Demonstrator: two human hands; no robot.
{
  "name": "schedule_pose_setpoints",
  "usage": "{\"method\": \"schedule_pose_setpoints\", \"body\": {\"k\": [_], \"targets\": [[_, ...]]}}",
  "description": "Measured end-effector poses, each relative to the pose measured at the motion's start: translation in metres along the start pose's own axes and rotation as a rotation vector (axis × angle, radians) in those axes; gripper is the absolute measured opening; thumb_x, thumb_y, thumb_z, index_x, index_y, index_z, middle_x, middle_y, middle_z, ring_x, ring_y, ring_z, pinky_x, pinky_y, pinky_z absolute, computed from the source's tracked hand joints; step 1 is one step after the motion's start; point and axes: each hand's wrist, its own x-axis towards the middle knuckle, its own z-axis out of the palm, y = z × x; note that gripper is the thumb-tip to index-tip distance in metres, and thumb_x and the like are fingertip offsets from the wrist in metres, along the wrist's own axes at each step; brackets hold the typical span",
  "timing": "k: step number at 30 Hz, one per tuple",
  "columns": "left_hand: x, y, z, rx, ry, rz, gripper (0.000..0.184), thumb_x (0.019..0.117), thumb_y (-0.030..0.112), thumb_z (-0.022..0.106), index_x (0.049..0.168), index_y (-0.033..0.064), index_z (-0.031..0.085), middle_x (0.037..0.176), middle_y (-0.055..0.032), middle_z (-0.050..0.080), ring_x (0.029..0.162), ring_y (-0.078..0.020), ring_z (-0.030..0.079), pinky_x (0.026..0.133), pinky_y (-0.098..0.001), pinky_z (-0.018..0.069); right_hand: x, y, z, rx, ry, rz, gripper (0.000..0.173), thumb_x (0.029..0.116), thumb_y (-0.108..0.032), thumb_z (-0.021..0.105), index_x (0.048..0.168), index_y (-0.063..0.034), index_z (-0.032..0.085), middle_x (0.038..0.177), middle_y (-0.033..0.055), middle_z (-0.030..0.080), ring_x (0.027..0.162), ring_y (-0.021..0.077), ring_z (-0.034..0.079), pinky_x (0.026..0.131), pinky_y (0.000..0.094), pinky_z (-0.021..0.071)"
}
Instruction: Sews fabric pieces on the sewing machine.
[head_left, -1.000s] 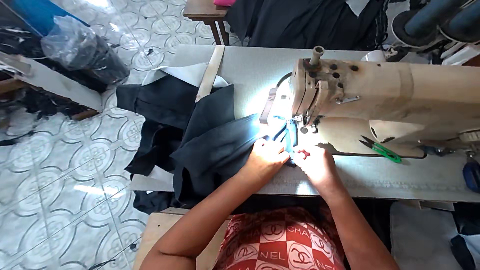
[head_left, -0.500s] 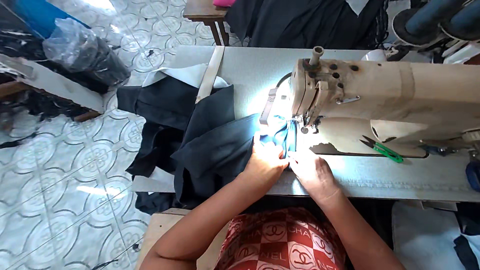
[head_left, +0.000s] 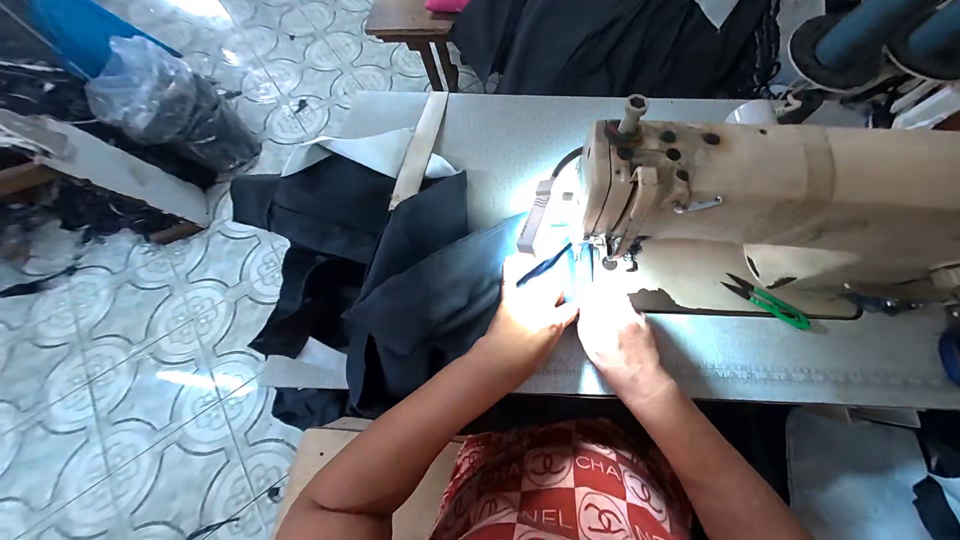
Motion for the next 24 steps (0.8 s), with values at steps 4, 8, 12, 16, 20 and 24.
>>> {"method": "schedule_pose_setpoints", "body": {"k": [4, 8, 12, 16, 20, 24], "targets": [[0.016, -0.009, 0.0, 0.025, 0.001, -0.025, 0.031, 0.098, 0.003, 0.059, 0.113, 0.0228, 0.078, 0.108, -0.0074, 0.069, 0.112, -0.0311, 0.063, 0.109, -0.0781, 0.023, 0.019, 0.004, 0.003, 0.026, -0.022, 0.024, 0.024, 0.0964, -0.011, 0.059, 0.113, -0.0024, 0.074, 0.107, 0.0155, 0.074, 0.102, 0.0339, 0.072, 0.078, 0.0477, 0.0603], [0.023, -0.018, 0.009, 0.047, 0.083, 0.003, 0.034, 0.0944, 0.002, 0.061, 0.113, 0.0249, 0.078, 0.105, -0.0086, 0.069, 0.105, -0.0325, 0.064, 0.106, -0.0755, 0.028, 0.028, 0.009, 0.01, -0.022, -0.012, -0.016, 0.021, 0.0954, -0.008, 0.059, 0.108, -0.0045, 0.076, 0.11, 0.0118, 0.075, 0.102, 0.0314, 0.072, 0.083, 0.0455, 0.0594], [0.003, -0.019, 0.021, 0.028, 0.191, 0.037, 0.039, 0.0973, 0.004, 0.058, 0.129, 0.023, 0.071, 0.129, -0.0071, 0.067, 0.126, -0.03, 0.06, 0.11, -0.0753, 0.0293, 0.022, 0.013, 0.009, -0.019, -0.012, -0.016, 0.023, 0.0956, -0.012, 0.06, 0.11, -0.0063, 0.077, 0.118, 0.0105, 0.074, 0.107, 0.0326, 0.07, 0.083, 0.047, 0.0587], [-0.036, -0.01, 0.0, 0.088, 0.089, -0.115, 0.042, 0.103, 0.023, 0.055, 0.144, 0.0311, 0.06, 0.153, -0.003, 0.054, 0.146, -0.0337, 0.045, 0.107, -0.0838, 0.0223, 0.018, 0.013, 0.003, 0.02, -0.106, 0.049, 0.032, 0.0974, -0.015, 0.058, 0.126, -0.0097, 0.072, 0.128, 0.0111, 0.07, 0.115, 0.0361, 0.067, 0.081, 0.0559, 0.0545], [-0.078, -0.015, -0.014, 0.2, 0.236, -0.235, 0.046, 0.094, 0.025, 0.067, 0.14, 0.0277, 0.063, 0.153, -0.0109, 0.052, 0.147, -0.049, 0.037, 0.103, -0.0885, 0.0175, 0.023, 0.012, -0.003, -0.003, -0.168, 0.056, 0.036, 0.0979, -0.013, 0.057, 0.131, -0.0114, 0.071, 0.129, 0.0111, 0.07, 0.116, 0.0369, 0.066, 0.083, 0.0573, 0.0539], [-0.104, -0.021, -0.028, 0.304, 0.279, -0.439, 0.073, 0.0839, 0.032, 0.079, 0.152, 0.0263, 0.051, 0.163, -0.0168, 0.038, 0.148, -0.0583, 0.025, 0.097, -0.0941, 0.0084, 0.025, 0.011, 0.0, -0.033, -0.177, 0.061, 0.038, 0.0989, -0.012, 0.055, 0.134, -0.012, 0.068, 0.13, 0.0123, 0.069, 0.117, 0.0379, 0.065, 0.084, 0.0565, 0.0552]]}}
